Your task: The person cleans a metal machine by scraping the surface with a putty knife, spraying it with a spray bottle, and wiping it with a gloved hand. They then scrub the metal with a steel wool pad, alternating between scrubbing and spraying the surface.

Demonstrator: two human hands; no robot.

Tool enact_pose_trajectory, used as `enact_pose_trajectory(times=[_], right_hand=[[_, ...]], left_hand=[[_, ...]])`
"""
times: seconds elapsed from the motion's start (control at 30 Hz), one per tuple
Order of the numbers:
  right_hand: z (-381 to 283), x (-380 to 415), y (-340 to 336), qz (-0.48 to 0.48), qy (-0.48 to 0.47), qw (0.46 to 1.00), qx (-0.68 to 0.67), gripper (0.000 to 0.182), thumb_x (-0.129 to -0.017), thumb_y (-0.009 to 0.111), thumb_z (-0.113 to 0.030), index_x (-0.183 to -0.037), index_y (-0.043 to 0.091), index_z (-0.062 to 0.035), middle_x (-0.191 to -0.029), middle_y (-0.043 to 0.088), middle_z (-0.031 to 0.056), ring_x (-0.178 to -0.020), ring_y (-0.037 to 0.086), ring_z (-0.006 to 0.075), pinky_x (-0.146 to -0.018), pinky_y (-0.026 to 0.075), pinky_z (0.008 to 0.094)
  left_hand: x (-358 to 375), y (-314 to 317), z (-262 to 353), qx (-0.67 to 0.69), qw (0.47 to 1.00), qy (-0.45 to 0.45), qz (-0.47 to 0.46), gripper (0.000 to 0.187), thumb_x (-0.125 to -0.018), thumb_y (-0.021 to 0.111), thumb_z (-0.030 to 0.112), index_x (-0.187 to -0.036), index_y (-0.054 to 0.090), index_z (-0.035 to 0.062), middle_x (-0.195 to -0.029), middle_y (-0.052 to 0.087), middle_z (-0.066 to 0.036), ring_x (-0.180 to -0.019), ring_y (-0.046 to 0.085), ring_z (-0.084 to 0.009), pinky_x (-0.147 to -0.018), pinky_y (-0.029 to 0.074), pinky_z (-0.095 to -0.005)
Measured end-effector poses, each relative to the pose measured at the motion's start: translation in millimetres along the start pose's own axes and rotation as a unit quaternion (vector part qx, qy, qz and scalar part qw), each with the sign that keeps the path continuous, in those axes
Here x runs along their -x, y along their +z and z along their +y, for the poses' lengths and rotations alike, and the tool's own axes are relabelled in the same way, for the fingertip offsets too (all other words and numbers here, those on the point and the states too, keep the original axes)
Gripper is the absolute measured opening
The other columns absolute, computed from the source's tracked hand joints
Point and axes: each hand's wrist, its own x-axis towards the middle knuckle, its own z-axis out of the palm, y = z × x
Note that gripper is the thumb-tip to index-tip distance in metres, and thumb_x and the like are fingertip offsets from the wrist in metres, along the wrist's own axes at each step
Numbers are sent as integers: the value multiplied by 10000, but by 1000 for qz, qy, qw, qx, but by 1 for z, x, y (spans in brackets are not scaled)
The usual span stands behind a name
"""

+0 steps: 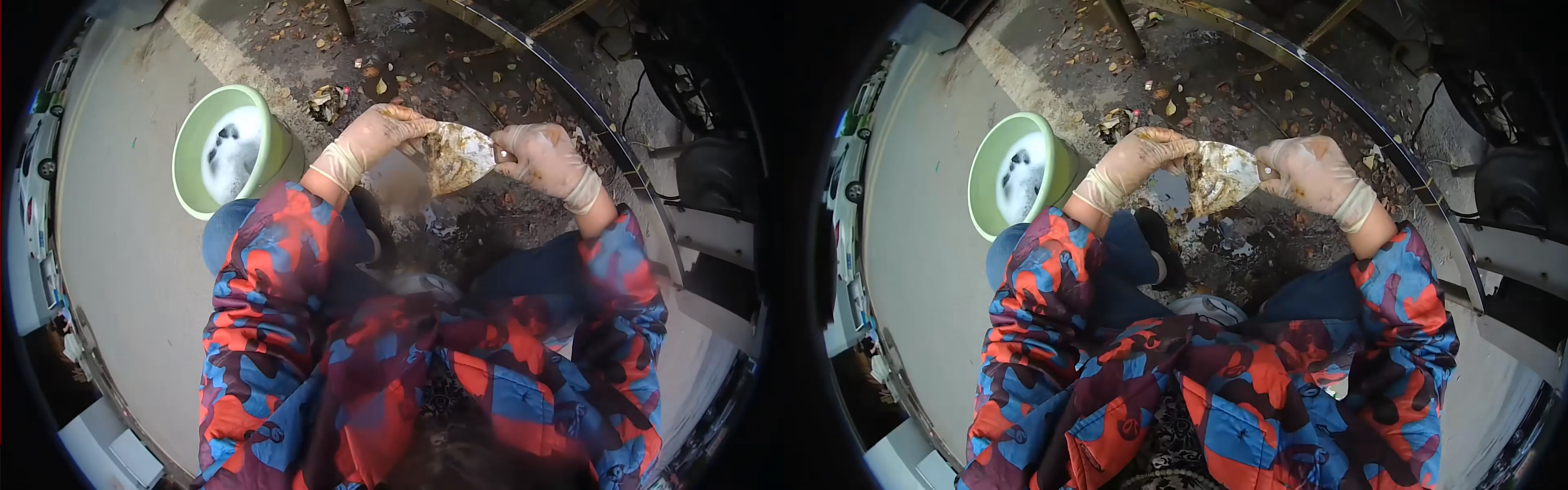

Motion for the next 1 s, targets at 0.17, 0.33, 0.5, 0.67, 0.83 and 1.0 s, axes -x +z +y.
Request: enact_pose_trajectory(times=[0.17,0.33,0.5,0.67,0.83,1.0], right_hand=[[21,20,16,111,-10,993,25,292,-713,717,-166,-962,593,-78,-777,588,80,-781,610,282,-702,488,362],[46,26,21,129,8,989,67,331,-702,728,-181,-984,596,-70,-788,601,81,-772,613,285,-693,492,365],[65,30,31,160,11,981,113,330,-713,729,-196,-994,606,-79,-786,612,83,-774,621,287,-703,496,380],[80,38,40,183,1,976,121,360,-719,730,-213,-1029,598,-84,-812,621,68,-792,627,272,-731,500,366],[83,45,42,163,47,980,101,350,-738,713,-237,-1034,597,-90,-841,620,56,-825,624,263,-734,494,361],[80,50,39,132,127,975,126,310,-776,679,-284,-1009,602,-95,-855,628,67,-824,625,271,-718,490,368]], left_hand=[[-21,23,-13,15,999,22,26,296,-882,657,290,-1009,694,26,-882,640,-6,-762,568,-90,-706,476,-248],[-39,38,-12,1,1000,20,-18,274,-883,657,284,-945,697,20,-797,605,9,-765,540,-82,-723,450,-248],[-55,45,-20,-69,997,36,-26,289,-888,639,300,-937,694,20,-750,599,-8,-749,542,-98,-727,425,-261],[-74,49,-52,-100,994,38,-37,389,-837,702,360,-979,691,-3,-820,657,-26,-763,551,-103,-742,447,-256],[-81,57,-53,-141,988,36,-46,409,-825,716,350,-1023,686,-6,-916,689,-70,-850,579,-114,-819,452,-264],[-90,66,-57,-89,995,16,-47,350,-861,676,308,-1028,684,1,-899,673,-52,-825,581,-114,-791,453,-260]])
